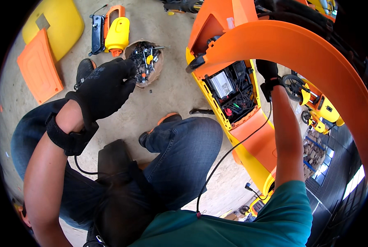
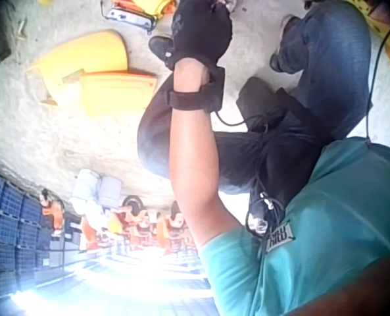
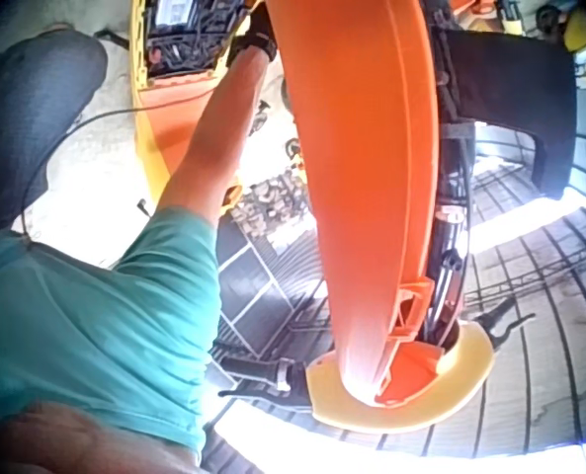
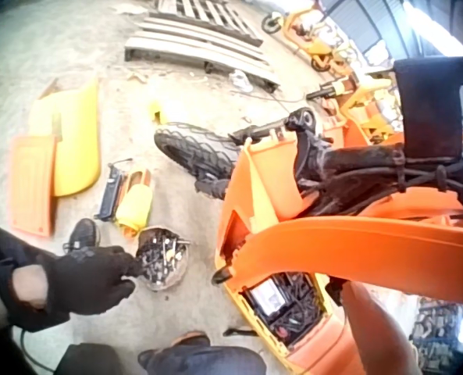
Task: The person connects wires to a battery and electrical components inside the body of an orange scooter, using a screwdriver to tighten connectors.
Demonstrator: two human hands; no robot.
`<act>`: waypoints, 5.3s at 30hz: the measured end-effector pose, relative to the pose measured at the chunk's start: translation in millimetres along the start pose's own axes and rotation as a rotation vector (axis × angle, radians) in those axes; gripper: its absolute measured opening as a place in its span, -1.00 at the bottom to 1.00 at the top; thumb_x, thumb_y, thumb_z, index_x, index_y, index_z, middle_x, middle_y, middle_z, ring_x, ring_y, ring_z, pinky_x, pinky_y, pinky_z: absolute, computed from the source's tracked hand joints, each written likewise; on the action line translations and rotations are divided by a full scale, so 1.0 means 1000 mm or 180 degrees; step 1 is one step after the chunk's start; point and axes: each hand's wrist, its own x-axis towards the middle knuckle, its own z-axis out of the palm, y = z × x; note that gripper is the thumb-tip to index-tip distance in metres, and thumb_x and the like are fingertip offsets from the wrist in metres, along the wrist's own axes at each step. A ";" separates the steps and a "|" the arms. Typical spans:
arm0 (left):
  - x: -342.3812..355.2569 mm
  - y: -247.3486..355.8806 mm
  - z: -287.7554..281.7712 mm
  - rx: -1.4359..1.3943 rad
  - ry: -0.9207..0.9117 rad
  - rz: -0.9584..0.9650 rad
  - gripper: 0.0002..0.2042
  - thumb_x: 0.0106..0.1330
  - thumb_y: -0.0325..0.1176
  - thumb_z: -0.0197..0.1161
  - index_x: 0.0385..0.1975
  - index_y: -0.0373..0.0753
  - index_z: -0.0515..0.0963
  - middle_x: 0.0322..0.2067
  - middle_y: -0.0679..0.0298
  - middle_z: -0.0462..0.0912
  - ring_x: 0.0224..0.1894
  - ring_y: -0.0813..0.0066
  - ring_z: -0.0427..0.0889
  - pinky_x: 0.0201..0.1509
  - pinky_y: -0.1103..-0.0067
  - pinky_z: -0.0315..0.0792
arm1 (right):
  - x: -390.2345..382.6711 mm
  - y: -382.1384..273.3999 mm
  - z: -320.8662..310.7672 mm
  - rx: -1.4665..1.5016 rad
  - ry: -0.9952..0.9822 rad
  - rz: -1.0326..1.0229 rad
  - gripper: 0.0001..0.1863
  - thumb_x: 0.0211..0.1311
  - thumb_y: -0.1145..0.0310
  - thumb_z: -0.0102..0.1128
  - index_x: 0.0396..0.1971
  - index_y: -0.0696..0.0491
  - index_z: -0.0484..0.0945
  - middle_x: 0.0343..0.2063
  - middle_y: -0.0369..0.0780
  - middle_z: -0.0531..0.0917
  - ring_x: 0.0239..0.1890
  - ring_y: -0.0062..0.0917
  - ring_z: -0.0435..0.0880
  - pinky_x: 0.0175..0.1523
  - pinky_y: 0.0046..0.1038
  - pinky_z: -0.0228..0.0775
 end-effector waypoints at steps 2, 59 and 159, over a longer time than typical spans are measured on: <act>0.001 -0.003 0.003 0.0133 0.0113 0.0181 -0.82 0.35 -0.49 0.17 -0.08 -0.23 0.50 -0.34 0.16 0.55 -0.41 0.42 0.50 -0.18 0.48 0.40 | -0.002 0.005 -0.003 -0.0236 -0.0075 0.0134 -0.60 0.42 0.18 0.00 0.13 0.06 0.49 0.09 -0.06 0.58 0.17 -0.13 0.51 0.22 -0.14 0.34; -0.016 0.011 0.010 -0.0183 -0.0256 0.0166 -0.82 0.29 -0.46 0.19 -0.13 -0.29 0.52 -0.29 0.13 0.56 -0.36 0.34 0.63 -0.14 0.42 0.48 | -0.025 -0.050 -0.035 0.0988 0.0098 0.2044 -0.67 0.12 0.19 0.37 -0.27 0.16 0.68 -0.51 -0.11 0.72 -0.44 -0.40 0.73 -0.28 -0.40 0.51; -0.012 -0.018 -0.071 -0.1760 0.0755 -0.1360 -0.80 0.35 -0.43 0.22 -0.09 -0.34 0.56 -0.34 0.39 0.60 -0.27 0.69 0.54 -0.11 0.70 0.43 | 0.026 -0.446 0.181 0.2111 -0.1417 0.1292 -0.60 0.19 0.11 0.10 -0.28 0.15 0.68 -0.25 0.09 0.68 -0.15 -0.04 0.67 0.01 -0.13 0.49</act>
